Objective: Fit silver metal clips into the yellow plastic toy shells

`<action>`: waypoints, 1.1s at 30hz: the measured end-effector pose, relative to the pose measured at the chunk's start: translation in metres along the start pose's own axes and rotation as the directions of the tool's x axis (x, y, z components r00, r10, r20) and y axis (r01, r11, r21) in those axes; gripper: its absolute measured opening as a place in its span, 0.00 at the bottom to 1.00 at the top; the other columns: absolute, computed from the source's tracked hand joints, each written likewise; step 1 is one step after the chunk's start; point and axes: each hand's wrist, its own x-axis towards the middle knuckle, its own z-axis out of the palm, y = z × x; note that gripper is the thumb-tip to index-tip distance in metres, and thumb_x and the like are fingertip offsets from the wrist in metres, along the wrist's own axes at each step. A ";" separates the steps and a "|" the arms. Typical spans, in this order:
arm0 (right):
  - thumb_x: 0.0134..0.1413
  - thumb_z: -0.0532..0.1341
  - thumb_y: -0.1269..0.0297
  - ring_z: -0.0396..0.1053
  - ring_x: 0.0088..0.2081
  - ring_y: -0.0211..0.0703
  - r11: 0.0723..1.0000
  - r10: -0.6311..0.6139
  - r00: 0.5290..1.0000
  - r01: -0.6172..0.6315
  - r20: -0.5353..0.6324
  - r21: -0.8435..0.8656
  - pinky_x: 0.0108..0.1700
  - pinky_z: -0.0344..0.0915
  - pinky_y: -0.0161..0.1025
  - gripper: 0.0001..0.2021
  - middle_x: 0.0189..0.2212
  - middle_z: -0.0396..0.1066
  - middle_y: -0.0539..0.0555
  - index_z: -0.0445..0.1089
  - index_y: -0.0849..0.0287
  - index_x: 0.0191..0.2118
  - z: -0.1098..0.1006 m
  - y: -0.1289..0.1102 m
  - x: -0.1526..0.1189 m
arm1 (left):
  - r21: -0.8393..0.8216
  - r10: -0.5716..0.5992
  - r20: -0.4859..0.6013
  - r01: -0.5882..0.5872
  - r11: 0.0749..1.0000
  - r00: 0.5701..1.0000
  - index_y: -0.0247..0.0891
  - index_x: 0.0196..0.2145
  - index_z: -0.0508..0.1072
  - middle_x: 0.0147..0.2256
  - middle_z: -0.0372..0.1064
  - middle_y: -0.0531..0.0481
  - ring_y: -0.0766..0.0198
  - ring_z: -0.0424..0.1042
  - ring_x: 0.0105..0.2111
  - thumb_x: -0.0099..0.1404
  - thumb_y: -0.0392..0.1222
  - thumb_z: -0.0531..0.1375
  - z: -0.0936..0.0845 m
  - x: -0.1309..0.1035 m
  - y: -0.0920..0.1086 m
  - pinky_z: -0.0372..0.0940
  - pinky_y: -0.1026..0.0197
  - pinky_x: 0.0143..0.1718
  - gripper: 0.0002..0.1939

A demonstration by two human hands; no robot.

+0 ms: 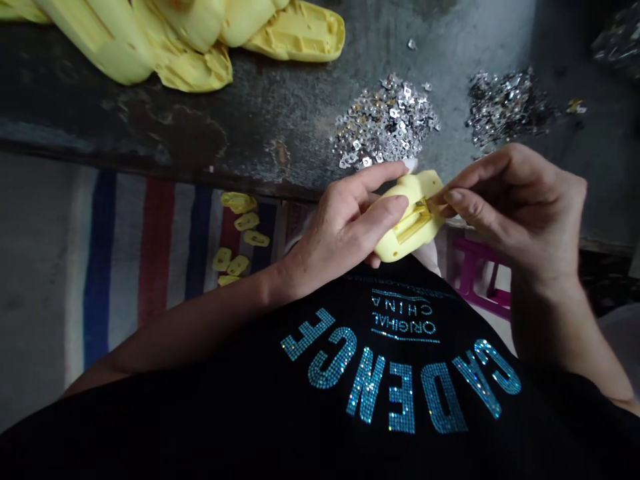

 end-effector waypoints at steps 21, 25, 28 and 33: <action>0.61 0.78 0.52 0.80 0.56 0.58 0.997 0.043 0.998 -0.041 -0.037 0.058 0.52 0.85 0.56 0.22 0.59 0.80 0.54 0.77 0.38 0.59 0.013 0.033 -0.022 | 0.335 0.144 0.232 -0.217 0.917 0.962 0.38 0.81 0.64 0.43 0.84 0.46 0.57 0.80 0.38 0.75 0.52 0.71 0.008 -0.012 0.008 0.76 0.55 0.45 0.44; 0.64 0.75 0.52 0.79 0.57 0.60 0.999 -0.026 0.983 0.034 -0.182 0.038 0.51 0.85 0.59 0.23 0.58 0.77 0.55 0.75 0.36 0.63 0.018 0.038 -0.043 | 0.099 -0.083 0.421 0.045 0.994 0.903 0.46 0.82 0.64 0.44 0.80 0.48 0.60 0.78 0.40 0.65 0.51 0.81 -0.003 -0.009 0.008 0.75 0.61 0.39 0.55; 0.65 0.75 0.54 0.77 0.58 0.62 0.994 -0.112 0.963 0.113 -0.244 -0.009 0.51 0.84 0.61 0.24 0.58 0.77 0.55 0.76 0.35 0.64 0.018 0.040 -0.055 | 0.095 -0.118 0.505 0.080 0.992 0.855 0.44 0.76 0.74 0.44 0.78 0.49 0.62 0.77 0.40 0.62 0.50 0.83 -0.008 -0.003 0.002 0.76 0.62 0.41 0.48; 0.64 0.74 0.53 0.77 0.54 0.65 0.986 -0.154 0.949 0.129 -0.277 -0.105 0.47 0.80 0.62 0.26 0.56 0.79 0.57 0.76 0.34 0.65 0.016 0.041 -0.062 | 0.120 0.088 0.548 -0.183 0.976 0.832 0.40 0.71 0.79 0.46 0.81 0.46 0.58 0.79 0.42 0.62 0.49 0.83 -0.013 0.006 -0.015 0.77 0.58 0.46 0.43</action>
